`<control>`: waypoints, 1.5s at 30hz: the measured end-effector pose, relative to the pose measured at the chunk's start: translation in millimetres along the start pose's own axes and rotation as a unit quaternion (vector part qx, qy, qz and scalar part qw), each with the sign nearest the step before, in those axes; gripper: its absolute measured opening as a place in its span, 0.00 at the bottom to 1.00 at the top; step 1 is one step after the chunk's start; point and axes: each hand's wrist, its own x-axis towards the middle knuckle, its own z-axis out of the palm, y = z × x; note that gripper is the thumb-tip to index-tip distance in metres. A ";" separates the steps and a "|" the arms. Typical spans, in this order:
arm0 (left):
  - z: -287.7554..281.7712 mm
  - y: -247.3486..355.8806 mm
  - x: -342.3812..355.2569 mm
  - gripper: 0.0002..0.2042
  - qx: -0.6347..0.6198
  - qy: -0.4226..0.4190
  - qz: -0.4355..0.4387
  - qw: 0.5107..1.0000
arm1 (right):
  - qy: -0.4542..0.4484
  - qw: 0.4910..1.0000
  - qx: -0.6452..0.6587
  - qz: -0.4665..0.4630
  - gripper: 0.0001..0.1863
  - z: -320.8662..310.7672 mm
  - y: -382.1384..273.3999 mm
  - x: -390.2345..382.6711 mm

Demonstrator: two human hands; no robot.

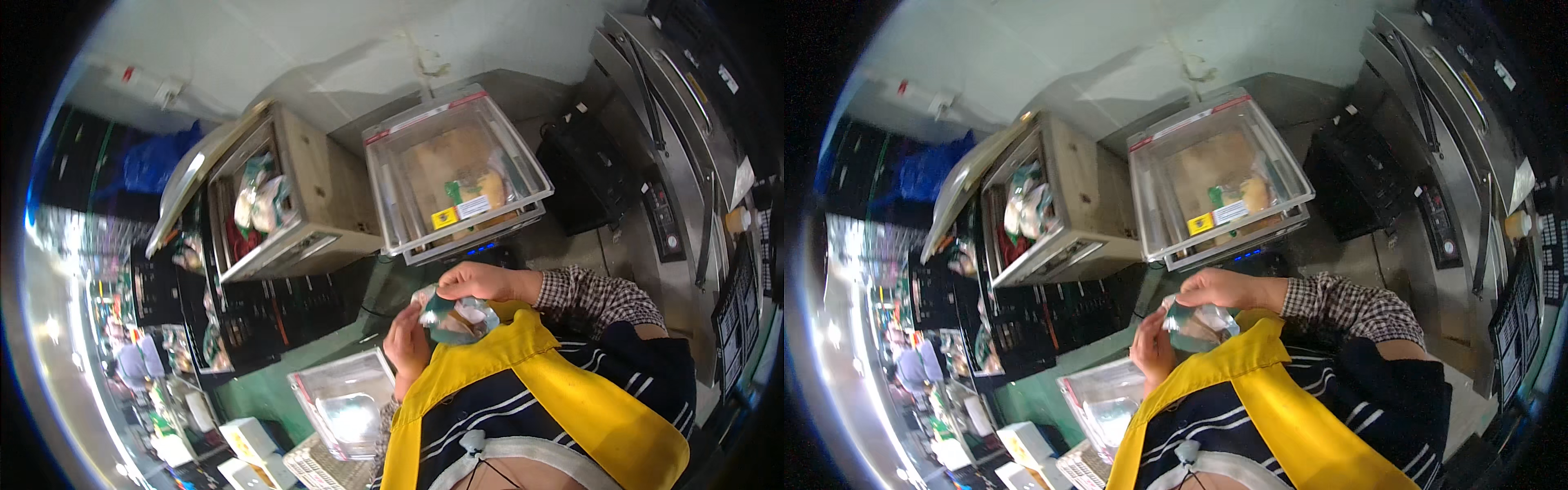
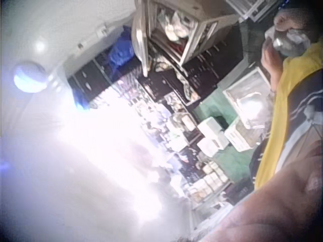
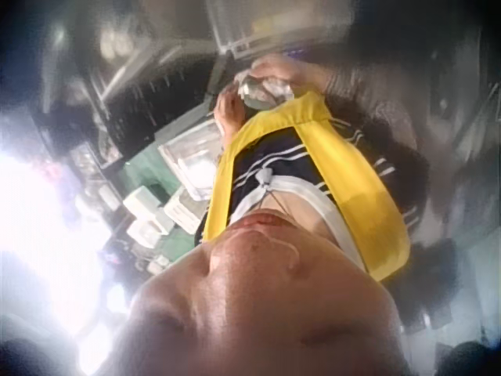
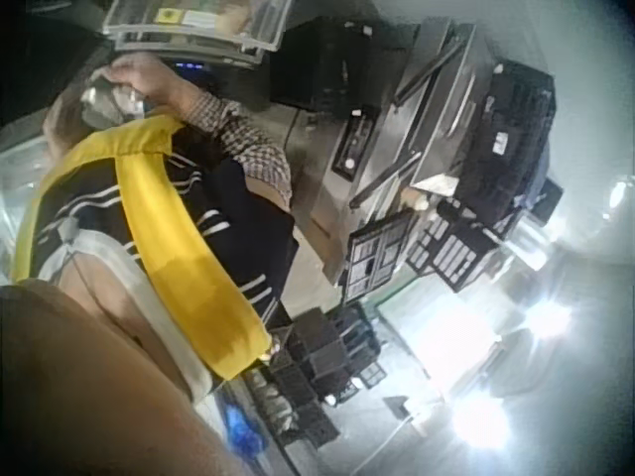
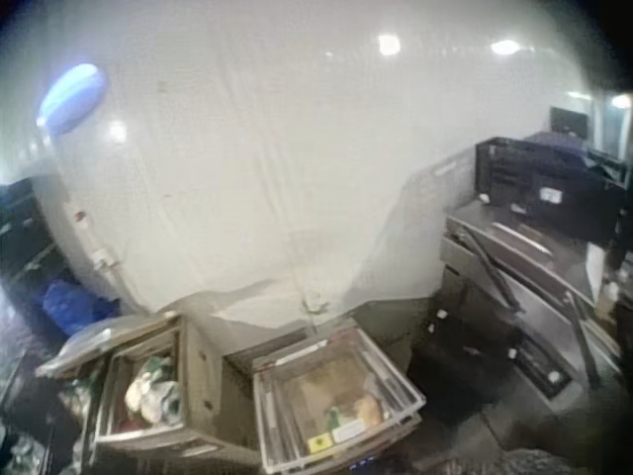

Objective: The person places bagged produce items into a vacuum sealer, closes the lid to seal them, and then transfers the sealed bags into a plastic crate.

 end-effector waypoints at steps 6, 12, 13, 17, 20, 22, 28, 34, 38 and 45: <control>22.6 28.5 14.2 0.11 0.000 -0.129 -0.238 0.963 | 0.184 0.827 -0.524 0.088 0.19 -145.3 84.8 -45.6; 37.9 42.3 29.0 0.09 0.082 -0.137 -0.326 0.932 | 0.171 0.735 -0.653 0.072 0.30 -259.7 151.0 -63.2; 41.3 43.3 32.3 0.09 0.075 -0.128 -0.333 0.931 | 0.174 0.715 -0.676 0.018 0.28 -274.3 173.0 -70.9; 40.6 19.3 19.7 0.09 0.018 -0.104 -0.344 0.933 | 0.202 0.711 -0.674 0.007 0.25 -274.5 158.0 -89.3; 45.4 16.6 28.3 0.10 0.004 -0.121 -0.370 0.921 | 0.256 0.696 -0.666 0.073 0.23 -259.2 142.3 -84.3; 48.5 14.2 39.1 0.10 -0.009 -0.138 -0.370 0.919 | 0.308 0.781 -0.540 0.062 0.19 -239.0 138.5 -60.5; 53.2 -9.9 71.4 0.11 -0.087 -0.129 -0.354 0.922 | 0.458 0.794 0.376 0.135 0.20 -216.5 222.6 76.0; 45.0 -36.4 115.6 0.09 -0.092 -0.159 -0.327 0.927 | 0.594 0.529 0.605 -0.011 0.18 -223.2 168.3 116.1; 38.0 -65.7 138.6 0.12 -0.087 -0.199 -0.306 0.927 | 0.724 0.452 0.509 0.112 0.32 -241.9 212.2 171.9; 51.0 -115.3 182.5 0.06 -0.097 -0.308 -0.180 0.929 | 0.680 0.610 0.397 -0.089 0.38 -225.8 211.0 171.2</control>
